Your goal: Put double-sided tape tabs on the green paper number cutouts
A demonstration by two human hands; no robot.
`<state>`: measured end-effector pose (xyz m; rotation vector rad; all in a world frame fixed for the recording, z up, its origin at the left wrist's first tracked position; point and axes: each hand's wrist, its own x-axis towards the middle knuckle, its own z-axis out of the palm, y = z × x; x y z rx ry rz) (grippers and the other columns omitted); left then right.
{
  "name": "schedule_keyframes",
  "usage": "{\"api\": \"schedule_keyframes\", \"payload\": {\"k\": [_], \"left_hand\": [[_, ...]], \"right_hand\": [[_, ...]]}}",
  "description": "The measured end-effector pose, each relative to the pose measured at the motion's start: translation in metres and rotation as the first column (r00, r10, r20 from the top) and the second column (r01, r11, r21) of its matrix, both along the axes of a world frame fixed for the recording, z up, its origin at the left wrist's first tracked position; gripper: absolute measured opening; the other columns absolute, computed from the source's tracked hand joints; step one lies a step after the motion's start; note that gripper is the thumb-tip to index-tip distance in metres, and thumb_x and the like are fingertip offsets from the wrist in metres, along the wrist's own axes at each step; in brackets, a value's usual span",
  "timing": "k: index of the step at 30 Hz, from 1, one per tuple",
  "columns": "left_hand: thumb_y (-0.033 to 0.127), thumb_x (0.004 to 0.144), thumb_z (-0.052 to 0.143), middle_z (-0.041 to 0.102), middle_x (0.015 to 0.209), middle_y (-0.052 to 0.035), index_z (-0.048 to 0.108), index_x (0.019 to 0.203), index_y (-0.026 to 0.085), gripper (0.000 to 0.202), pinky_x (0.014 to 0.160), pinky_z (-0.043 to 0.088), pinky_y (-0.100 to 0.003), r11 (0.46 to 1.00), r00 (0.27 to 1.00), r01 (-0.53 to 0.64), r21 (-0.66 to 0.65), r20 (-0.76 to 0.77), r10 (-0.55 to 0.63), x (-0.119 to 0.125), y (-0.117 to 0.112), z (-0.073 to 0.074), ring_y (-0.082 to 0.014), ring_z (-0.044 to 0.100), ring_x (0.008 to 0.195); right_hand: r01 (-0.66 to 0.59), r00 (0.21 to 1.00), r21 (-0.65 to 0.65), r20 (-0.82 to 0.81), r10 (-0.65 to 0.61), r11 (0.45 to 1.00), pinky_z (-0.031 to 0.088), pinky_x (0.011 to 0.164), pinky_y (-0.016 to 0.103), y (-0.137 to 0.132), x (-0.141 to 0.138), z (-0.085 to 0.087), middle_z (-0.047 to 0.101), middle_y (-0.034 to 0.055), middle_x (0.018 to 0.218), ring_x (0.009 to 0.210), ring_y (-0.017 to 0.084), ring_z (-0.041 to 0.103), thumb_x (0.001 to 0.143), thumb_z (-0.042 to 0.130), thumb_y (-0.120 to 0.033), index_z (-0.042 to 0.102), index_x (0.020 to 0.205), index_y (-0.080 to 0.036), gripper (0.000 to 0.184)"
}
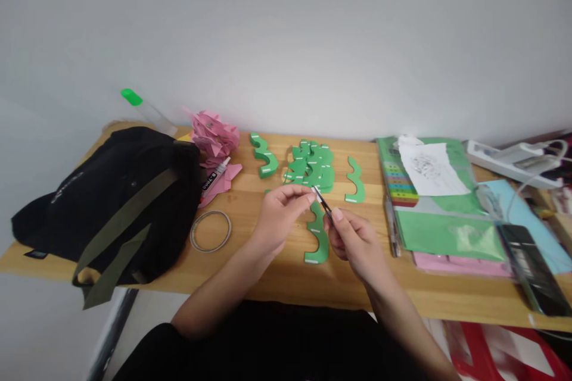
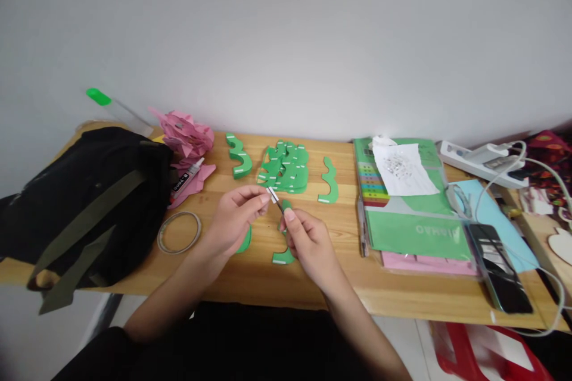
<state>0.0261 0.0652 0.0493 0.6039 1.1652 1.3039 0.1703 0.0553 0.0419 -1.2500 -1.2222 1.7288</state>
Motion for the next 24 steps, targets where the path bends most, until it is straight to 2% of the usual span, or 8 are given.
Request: {"api": "schedule_keyframes", "payload": {"k": [5, 10, 15, 17, 19, 21, 24], "left_hand": [[0.026, 0.055, 0.078, 0.06, 0.06, 0.0028, 0.066, 0.065, 0.016, 0.018, 0.056, 0.041, -0.022, 0.999, 0.994, 0.027, -0.029, 0.107, -0.023, -0.001, 0.001, -0.002, -0.0066, 0.048, 0.056], [0.029, 0.055, 0.081, 0.056, 0.059, 0.0035, 0.064, 0.063, 0.016, 0.023, 0.054, 0.041, -0.022, 0.984, 0.94, 0.177, -0.035, 0.302, -0.158, -0.004, 0.0, 0.001, -0.006, 0.047, 0.054], [0.028, 0.061, 0.081, 0.054, 0.058, 0.0025, 0.063, 0.059, 0.016, 0.022, 0.057, 0.041, -0.025, 0.96, 0.904, 0.277, 0.027, 0.33, -0.27, -0.009, -0.01, 0.008, -0.0071, 0.047, 0.055], [0.028, 0.064, 0.08, 0.059, 0.063, 0.0016, 0.064, 0.064, 0.016, 0.02, 0.061, 0.042, -0.025, 0.97, 0.931, 0.236, 0.058, 0.273, -0.243, -0.012, -0.012, 0.009, -0.0078, 0.051, 0.059], [0.029, 0.066, 0.079, 0.065, 0.072, 0.0007, 0.066, 0.073, 0.017, 0.018, 0.066, 0.044, -0.025, 0.985, 0.981, 0.135, 0.103, 0.125, -0.148, -0.017, -0.012, 0.008, -0.0096, 0.057, 0.067], [0.028, 0.07, 0.076, 0.07, 0.081, -0.0007, 0.065, 0.085, 0.018, 0.021, 0.072, 0.047, -0.026, 0.982, 0.996, 0.09, 0.166, -0.037, -0.085, -0.022, -0.01, 0.007, -0.0125, 0.064, 0.076], [0.027, 0.076, 0.07, 0.073, 0.084, -0.0024, 0.059, 0.1, 0.019, 0.028, 0.079, 0.05, -0.03, 0.958, 0.966, 0.204, 0.202, -0.203, -0.162, -0.029, -0.007, 0.008, -0.0162, 0.069, 0.081]], "right_hand": [[0.007, 1.0, 0.033, 0.01, -0.007, 0.999, 0.013, 0.036, 0.019, 0.0, 0.0, -0.002, 0.029, -0.009, 0.043, 0.037, 0.005, 0.022, 0.078, 0.056, -0.068, 0.052, 0.066, -0.018, 0.051], [0.002, 1.0, 0.075, 0.022, -0.004, 0.997, 0.016, 0.036, 0.019, -0.003, 0.0, -0.001, 0.028, -0.009, 0.044, 0.038, 0.005, 0.022, 0.08, 0.055, -0.067, 0.051, 0.065, -0.018, 0.051], [0.007, 0.997, 0.164, 0.078, -0.02, 0.986, 0.019, 0.038, 0.021, -0.004, 0.006, 0.003, 0.029, -0.008, 0.046, 0.04, 0.006, 0.023, 0.084, 0.05, -0.064, 0.053, 0.066, -0.019, 0.049], [-0.022, 0.987, 0.249, 0.159, -0.019, 0.968, 0.022, 0.039, 0.022, -0.004, 0.012, 0.006, 0.032, -0.0067, 0.048, 0.042, 0.007, 0.026, 0.087, 0.048, -0.06, 0.056, 0.068, -0.018, 0.047], [-0.095, 0.96, 0.342, 0.279, -0.004, 0.935, 0.026, 0.042, 0.023, -0.004, 0.02, 0.01, 0.037, -0.0051, 0.05, 0.044, 0.008, 0.031, 0.09, 0.046, -0.055, 0.06, 0.073, -0.018, 0.044], [-0.203, 0.912, 0.413, 0.41, 0.017, 0.888, 0.031, 0.046, 0.023, -0.004, 0.026, 0.014, 0.045, -0.003, 0.055, 0.047, 0.009, 0.039, 0.092, 0.046, -0.05, 0.062, 0.077, -0.017, 0.04], [-0.385, 0.814, 0.428, 0.575, 0.082, 0.818, 0.033, 0.049, 0.023, -0.003, 0.032, 0.02, 0.051, -0.0019, 0.057, 0.049, 0.01, 0.046, 0.094, 0.044, -0.045, 0.062, 0.081, -0.017, 0.036]]}}
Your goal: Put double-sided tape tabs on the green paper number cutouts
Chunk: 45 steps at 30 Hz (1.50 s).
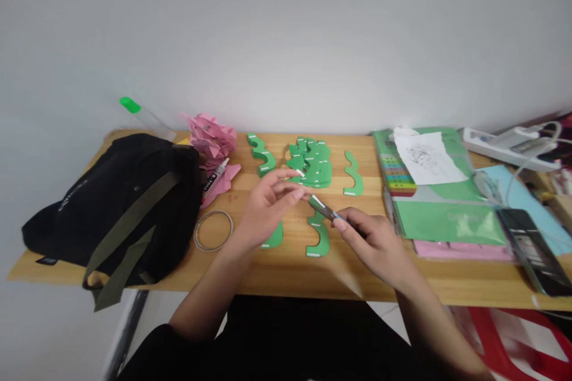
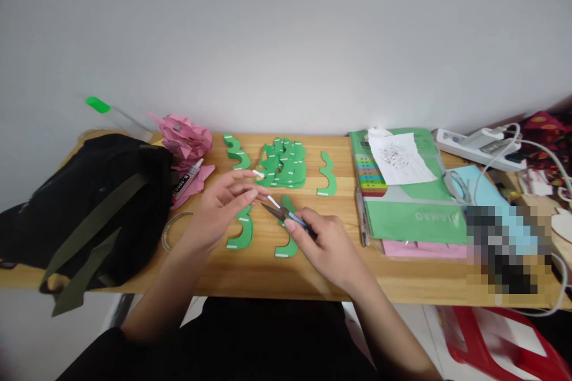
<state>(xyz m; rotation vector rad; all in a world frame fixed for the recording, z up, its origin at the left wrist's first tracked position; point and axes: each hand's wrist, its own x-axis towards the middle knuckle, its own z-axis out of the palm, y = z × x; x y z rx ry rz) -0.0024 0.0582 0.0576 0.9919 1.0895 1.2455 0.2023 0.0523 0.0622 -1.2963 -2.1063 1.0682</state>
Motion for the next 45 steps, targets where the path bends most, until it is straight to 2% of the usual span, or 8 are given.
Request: {"api": "schedule_keyframes", "payload": {"k": [11, 23, 26, 29, 32, 36, 39, 45], "left_hand": [[0.009, 0.074, 0.068, 0.075, 0.077, 0.0013, 0.063, 0.103, 0.017, 0.03, 0.092, 0.049, -0.032, 0.96, 0.817, 0.227, 0.162, -0.568, -0.098, -0.004, -0.004, 0.013, -0.016, 0.071, 0.086], [0.005, 0.077, 0.065, 0.073, 0.078, 0.0027, 0.055, 0.115, 0.019, 0.041, 0.084, 0.048, -0.035, 0.933, 0.527, 0.301, 0.199, -0.85, 0.011, 0.009, -0.01, -0.008, -0.0182, 0.069, 0.084], [0.004, 0.077, 0.062, 0.072, 0.077, 0.003, 0.054, 0.116, 0.019, 0.043, 0.085, 0.048, -0.036, 0.954, 0.528, 0.29, 0.081, -0.845, -0.088, 0.014, -0.009, -0.015, -0.0191, 0.068, 0.085], [0.008, 0.075, 0.064, 0.071, 0.076, 0.0036, 0.052, 0.119, 0.02, 0.047, 0.087, 0.047, -0.036, 0.969, 0.653, 0.247, -0.004, -0.738, -0.169, 0.014, -0.008, -0.018, -0.0182, 0.068, 0.087], [0.011, 0.074, 0.066, 0.07, 0.076, 0.003, 0.048, 0.122, 0.019, 0.051, 0.085, 0.048, -0.034, 0.975, 0.806, 0.2, -0.092, -0.55, -0.217, 0.009, -0.007, -0.022, -0.0161, 0.068, 0.083], [0.011, 0.073, 0.065, 0.068, 0.076, 0.003, 0.048, 0.12, 0.017, 0.05, 0.08, 0.048, -0.03, 0.954, 0.885, 0.222, -0.202, -0.37, -0.284, 0.007, -0.005, -0.029, -0.0136, 0.067, 0.078], [0.008, 0.072, 0.066, 0.068, 0.074, 0.0028, 0.047, 0.12, 0.016, 0.052, 0.08, 0.048, -0.03, 0.946, 0.89, 0.221, -0.238, -0.349, -0.295, 0.009, -0.002, -0.034, -0.013, 0.066, 0.076], [0.008, 0.072, 0.067, 0.071, 0.087, -0.004, 0.045, 0.124, 0.015, 0.057, 0.082, 0.05, -0.034, 0.946, 0.891, 0.211, -0.247, -0.349, -0.29, 0.012, 0.007, -0.047, -0.0167, 0.067, 0.083]], "right_hand": [[-0.169, 0.918, 0.112, 0.381, 0.115, 0.979, 0.03, 0.046, 0.024, -0.003, 0.004, 0.011, 0.055, -0.0016, 0.05, 0.041, 0.013, 0.051, 0.095, 0.039, -0.043, 0.059, 0.081, -0.017, 0.035], [-0.2, 0.65, 0.131, 0.759, 0.031, 0.971, 0.021, 0.045, 0.027, -0.013, -0.012, 0.011, 0.072, 0.0108, 0.067, 0.058, 0.026, 0.069, 0.093, 0.049, -0.041, 0.064, 0.09, -0.013, 0.032], [-0.119, 0.581, 0.081, 0.814, 0.003, 0.989, 0.02, 0.044, 0.027, -0.014, -0.02, 0.009, 0.072, 0.0133, 0.068, 0.059, 0.027, 0.069, 0.092, 0.051, -0.039, 0.064, 0.088, -0.013, 0.029], [0.027, 0.544, 0.065, 0.836, -0.07, 0.997, 0.026, 0.046, 0.027, -0.007, -0.016, 0.0, 0.071, 0.0168, 0.069, 0.061, 0.028, 0.068, 0.091, 0.054, -0.037, 0.065, 0.085, -0.013, 0.027], [0.231, 0.682, 0.04, 0.706, -0.191, 0.972, 0.031, 0.05, 0.028, 0.004, -0.002, -0.018, 0.069, 0.0133, 0.068, 0.059, 0.025, 0.064, 0.085, 0.059, -0.042, 0.066, 0.087, -0.013, 0.03], [0.318, 0.948, -0.264, 0.087, -0.306, 0.91, 0.034, 0.052, 0.026, 0.013, 0.006, -0.047, 0.059, 0.0008, 0.06, 0.051, 0.014, 0.049, 0.075, 0.061, -0.052, 0.067, 0.088, -0.016, 0.039], [0.252, 0.913, -0.438, -0.187, -0.362, 0.863, 0.035, 0.053, 0.025, 0.01, -0.003, -0.058, 0.054, -0.002, 0.06, 0.053, 0.011, 0.043, 0.07, 0.064, -0.053, 0.066, 0.084, -0.016, 0.039], [0.289, 0.862, -0.493, -0.238, -0.447, 0.821, 0.031, 0.05, 0.024, 0.012, -0.016, -0.058, 0.047, -0.0039, 0.054, 0.052, 0.009, 0.038, 0.063, 0.067, -0.047, 0.059, 0.063, -0.018, 0.03]]}}
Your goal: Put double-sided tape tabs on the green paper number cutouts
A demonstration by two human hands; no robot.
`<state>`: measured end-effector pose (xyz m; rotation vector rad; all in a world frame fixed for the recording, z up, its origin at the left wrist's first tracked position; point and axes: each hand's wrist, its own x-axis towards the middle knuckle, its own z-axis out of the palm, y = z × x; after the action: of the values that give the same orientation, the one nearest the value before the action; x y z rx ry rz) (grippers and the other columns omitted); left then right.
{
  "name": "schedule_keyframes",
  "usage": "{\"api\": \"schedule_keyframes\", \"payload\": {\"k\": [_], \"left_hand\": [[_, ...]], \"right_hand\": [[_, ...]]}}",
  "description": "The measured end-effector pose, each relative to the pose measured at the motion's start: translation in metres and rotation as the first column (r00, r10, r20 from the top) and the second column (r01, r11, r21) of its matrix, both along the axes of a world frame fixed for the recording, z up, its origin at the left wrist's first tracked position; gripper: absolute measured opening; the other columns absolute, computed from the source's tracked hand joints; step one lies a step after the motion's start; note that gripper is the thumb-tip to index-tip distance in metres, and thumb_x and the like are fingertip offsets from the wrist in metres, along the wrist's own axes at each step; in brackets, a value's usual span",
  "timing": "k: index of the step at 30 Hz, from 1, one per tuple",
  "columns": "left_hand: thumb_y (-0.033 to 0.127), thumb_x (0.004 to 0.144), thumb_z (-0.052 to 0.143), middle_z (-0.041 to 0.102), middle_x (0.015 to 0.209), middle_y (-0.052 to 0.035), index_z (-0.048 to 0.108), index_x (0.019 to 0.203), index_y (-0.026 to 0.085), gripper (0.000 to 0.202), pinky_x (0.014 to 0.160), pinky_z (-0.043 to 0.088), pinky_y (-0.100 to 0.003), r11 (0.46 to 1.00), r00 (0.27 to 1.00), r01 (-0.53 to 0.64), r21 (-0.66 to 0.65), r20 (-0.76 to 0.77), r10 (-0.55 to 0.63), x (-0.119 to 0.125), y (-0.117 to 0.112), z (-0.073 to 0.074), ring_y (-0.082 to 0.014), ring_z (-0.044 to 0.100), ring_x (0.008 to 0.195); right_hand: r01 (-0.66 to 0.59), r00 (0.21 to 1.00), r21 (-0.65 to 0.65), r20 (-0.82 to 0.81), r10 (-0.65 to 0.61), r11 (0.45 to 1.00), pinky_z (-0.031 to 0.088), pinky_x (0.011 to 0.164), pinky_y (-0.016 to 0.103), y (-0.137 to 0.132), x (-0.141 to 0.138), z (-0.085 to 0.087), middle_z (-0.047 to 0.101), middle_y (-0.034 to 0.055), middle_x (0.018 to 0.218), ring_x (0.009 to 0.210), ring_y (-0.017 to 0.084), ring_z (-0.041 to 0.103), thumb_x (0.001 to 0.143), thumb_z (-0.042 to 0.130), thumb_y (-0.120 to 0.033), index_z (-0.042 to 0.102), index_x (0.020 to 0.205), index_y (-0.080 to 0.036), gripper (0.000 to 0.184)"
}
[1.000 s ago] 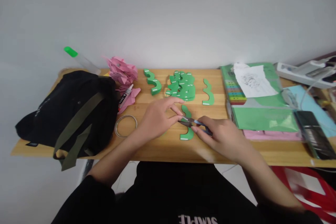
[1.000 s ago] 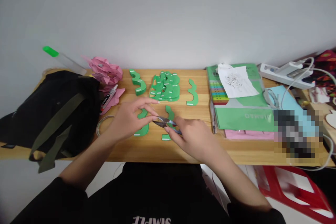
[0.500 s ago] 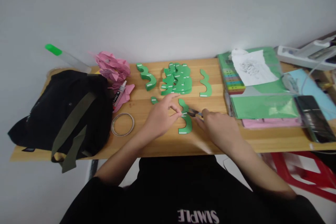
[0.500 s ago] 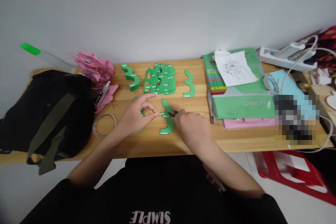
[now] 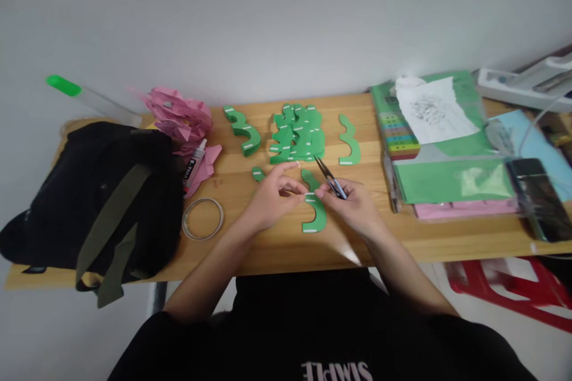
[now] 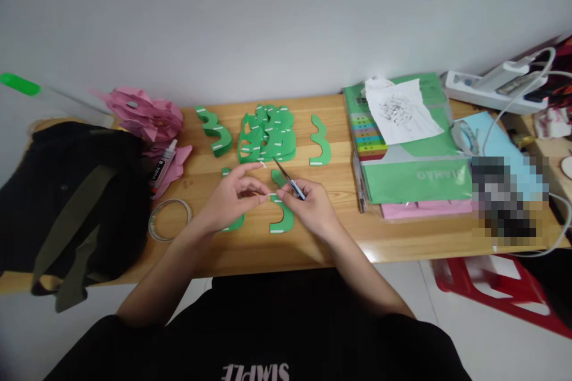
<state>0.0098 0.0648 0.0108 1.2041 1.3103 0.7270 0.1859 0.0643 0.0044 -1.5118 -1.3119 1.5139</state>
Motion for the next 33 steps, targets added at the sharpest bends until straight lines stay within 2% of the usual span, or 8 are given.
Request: {"api": "schedule_keyframes", "payload": {"k": [4, 7, 10, 13, 18, 23, 26, 33], "left_hand": [[0.004, 0.073, 0.063, 0.067, 0.115, -0.0099, 0.048, 0.124, 0.019, 0.055, 0.093, 0.048, -0.042, 0.966, 0.955, -0.093, 0.243, -0.254, 0.155, -0.004, 0.003, -0.01, -0.0207, 0.063, 0.105], [0.009, 0.078, 0.063, 0.068, 0.114, -0.0093, 0.059, 0.106, 0.019, 0.03, 0.096, 0.046, -0.046, 0.91, 0.88, 0.133, 0.393, -0.469, 0.074, -0.008, 0.002, -0.012, -0.0231, 0.061, 0.11], [0.02, 0.081, 0.067, 0.067, 0.118, -0.0114, 0.063, 0.081, 0.017, 0.005, 0.098, 0.045, -0.048, 0.795, 0.802, 0.421, 0.437, -0.589, -0.1, -0.011, 0.0, -0.011, -0.0262, 0.059, 0.115], [0.031, 0.084, 0.065, 0.06, 0.131, -0.0148, 0.062, 0.075, 0.016, 0.018, 0.103, 0.041, -0.05, 0.704, 0.731, 0.573, 0.419, -0.65, -0.208, -0.013, 0.001, -0.011, -0.0287, 0.051, 0.127], [0.042, 0.087, 0.06, 0.055, 0.136, -0.0166, 0.064, 0.078, 0.016, 0.029, 0.108, 0.037, -0.051, 0.657, 0.659, 0.644, 0.392, -0.72, -0.217, -0.015, 0.004, -0.017, -0.0301, 0.045, 0.132], [0.038, 0.087, 0.06, 0.055, 0.134, -0.0187, 0.062, 0.08, 0.015, 0.025, 0.106, 0.036, -0.052, 0.659, 0.649, 0.634, 0.405, -0.742, -0.168, -0.018, 0.004, -0.012, -0.0325, 0.046, 0.13], [0.028, 0.086, 0.063, 0.061, 0.124, -0.0142, 0.061, 0.097, 0.016, 0.017, 0.099, 0.041, -0.047, 0.685, 0.654, 0.621, 0.382, -0.734, -0.182, -0.016, -0.002, -0.008, -0.0292, 0.053, 0.119], [0.047, 0.073, 0.075, 0.065, 0.105, -0.0122, 0.054, 0.111, 0.015, 0.054, 0.08, 0.047, -0.043, 0.784, 0.638, 0.562, 0.264, -0.741, -0.208, 0.01, -0.03, -0.011, -0.0303, 0.058, 0.098]], "right_hand": [[0.173, 0.985, -0.017, 0.018, -0.173, 0.985, 0.03, 0.048, 0.024, 0.009, 0.001, -0.001, 0.042, -0.006, 0.05, 0.048, 0.008, 0.036, 0.064, 0.067, -0.045, 0.056, 0.062, -0.019, 0.029], [0.238, 0.969, -0.036, 0.085, -0.234, 0.971, 0.023, 0.043, 0.024, 0.015, -0.002, -0.008, 0.034, -0.0083, 0.046, 0.043, 0.008, 0.028, 0.066, 0.064, -0.046, 0.055, 0.062, -0.019, 0.029], [0.219, 0.974, -0.067, 0.078, -0.213, 0.974, 0.021, 0.042, 0.024, 0.019, -0.008, -0.017, 0.034, -0.0084, 0.045, 0.042, 0.007, 0.028, 0.066, 0.063, -0.046, 0.055, 0.062, -0.019, 0.029], [0.219, 0.974, -0.077, 0.069, -0.214, 0.973, 0.022, 0.043, 0.024, 0.021, -0.014, -0.023, 0.036, -0.008, 0.046, 0.043, 0.007, 0.029, 0.067, 0.062, -0.046, 0.054, 0.062, -0.019, 0.029], [0.206, 0.976, -0.087, 0.086, -0.199, 0.975, 0.024, 0.044, 0.023, 0.023, -0.017, -0.022, 0.038, -0.0069, 0.047, 0.045, 0.008, 0.031, 0.067, 0.062, -0.042, 0.055, 0.06, -0.018, 0.026], [0.272, 0.961, -0.164, -0.013, -0.277, 0.948, 0.019, 0.04, 0.022, 0.017, -0.005, -0.021, 0.03, -0.0103, 0.045, 0.04, 0.006, 0.025, 0.068, 0.066, -0.043, 0.055, 0.066, -0.019, 0.027], [0.315, 0.945, -0.19, -0.024, -0.325, 0.93, 0.017, 0.038, 0.021, 0.007, 0.008, -0.02, 0.029, -0.0112, 0.047, 0.038, 0.005, 0.023, 0.07, 0.068, -0.043, 0.057, 0.075, -0.018, 0.027], [0.275, 0.961, -0.125, 0.027, -0.274, 0.953, 0.024, 0.035, 0.02, -0.021, 0.019, -0.015, 0.039, -0.0108, 0.046, 0.035, 0.007, 0.034, 0.079, 0.062, -0.042, 0.055, 0.096, -0.021, 0.028]]}}
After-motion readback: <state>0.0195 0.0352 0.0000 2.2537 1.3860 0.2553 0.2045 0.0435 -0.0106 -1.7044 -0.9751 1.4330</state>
